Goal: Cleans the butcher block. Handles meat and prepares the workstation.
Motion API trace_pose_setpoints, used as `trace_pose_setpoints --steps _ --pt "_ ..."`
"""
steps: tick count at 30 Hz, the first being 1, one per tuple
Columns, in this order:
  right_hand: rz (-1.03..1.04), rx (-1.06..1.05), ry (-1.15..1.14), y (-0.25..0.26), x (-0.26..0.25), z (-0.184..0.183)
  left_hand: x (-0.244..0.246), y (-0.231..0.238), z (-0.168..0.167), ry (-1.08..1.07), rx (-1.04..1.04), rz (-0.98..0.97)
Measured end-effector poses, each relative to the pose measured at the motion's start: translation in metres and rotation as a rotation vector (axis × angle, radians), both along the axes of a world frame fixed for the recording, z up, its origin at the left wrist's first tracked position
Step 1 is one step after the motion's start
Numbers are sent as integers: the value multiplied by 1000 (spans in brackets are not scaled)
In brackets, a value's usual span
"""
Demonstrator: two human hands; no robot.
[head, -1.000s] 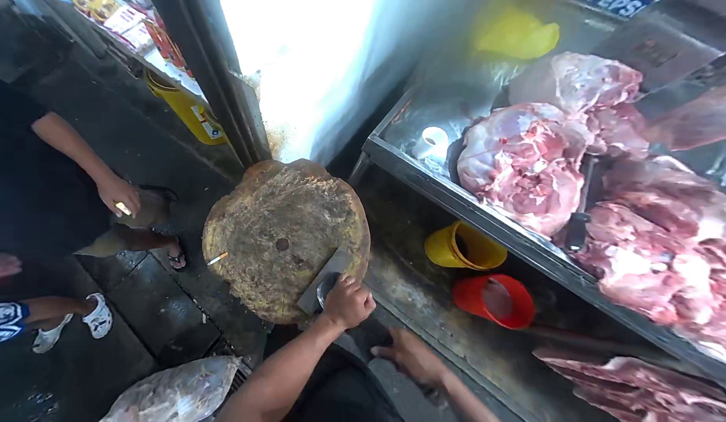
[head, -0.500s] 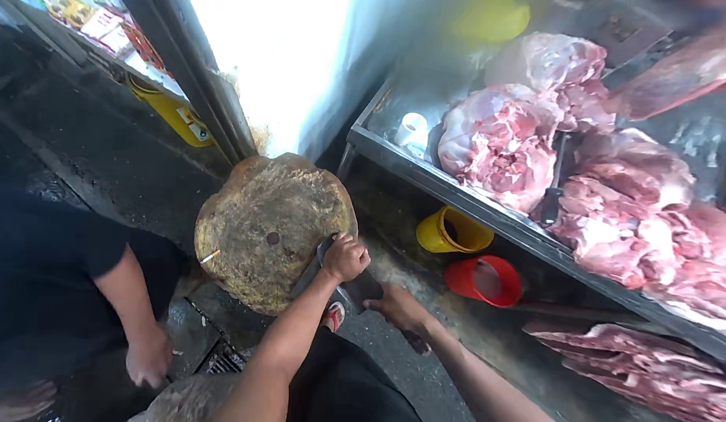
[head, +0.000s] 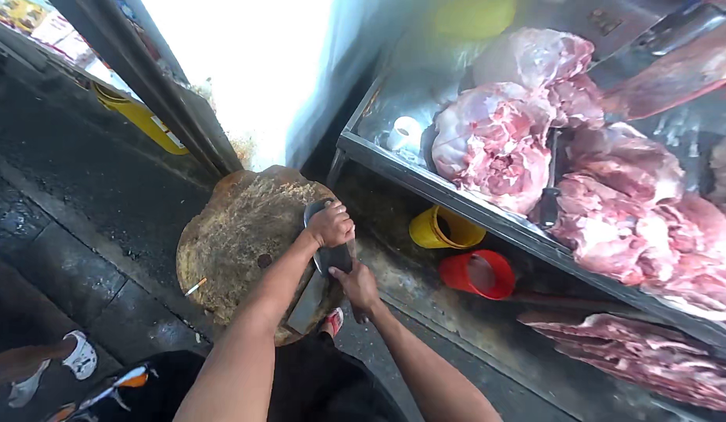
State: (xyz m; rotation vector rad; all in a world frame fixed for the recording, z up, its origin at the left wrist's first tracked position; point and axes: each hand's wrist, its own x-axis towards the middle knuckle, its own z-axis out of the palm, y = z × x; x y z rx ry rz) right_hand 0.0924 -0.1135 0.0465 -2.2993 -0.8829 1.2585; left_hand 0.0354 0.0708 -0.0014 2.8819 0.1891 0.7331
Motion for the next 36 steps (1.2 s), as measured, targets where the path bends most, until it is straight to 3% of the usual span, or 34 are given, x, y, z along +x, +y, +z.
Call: trace_pose_setpoints --steps 3,8,11,16,22,27,32,34,36 --pt "-77 11 -1 -21 -11 -7 6 -16 -9 -20 1 -64" --pt "301 -136 116 -116 16 12 -51 -153 -12 3 -319 307" --pt "466 -242 190 -147 47 18 -47 -208 -13 -14 -362 475" --pt "446 -236 131 -106 76 31 -7 -161 1 12 -365 444" --pt "486 -280 168 -132 71 36 -23 -198 2 42 -404 496" --pt "366 -192 71 -111 66 39 4 -153 -5 -30 -290 345" --pt "433 -247 149 -146 56 29 -32 -206 -14 -53 -315 442" --pt "454 -240 152 -133 49 16 -42 -193 -19 -57 -290 468" --pt "430 -168 122 -98 42 4 -45 -150 -19 -66 -247 464"
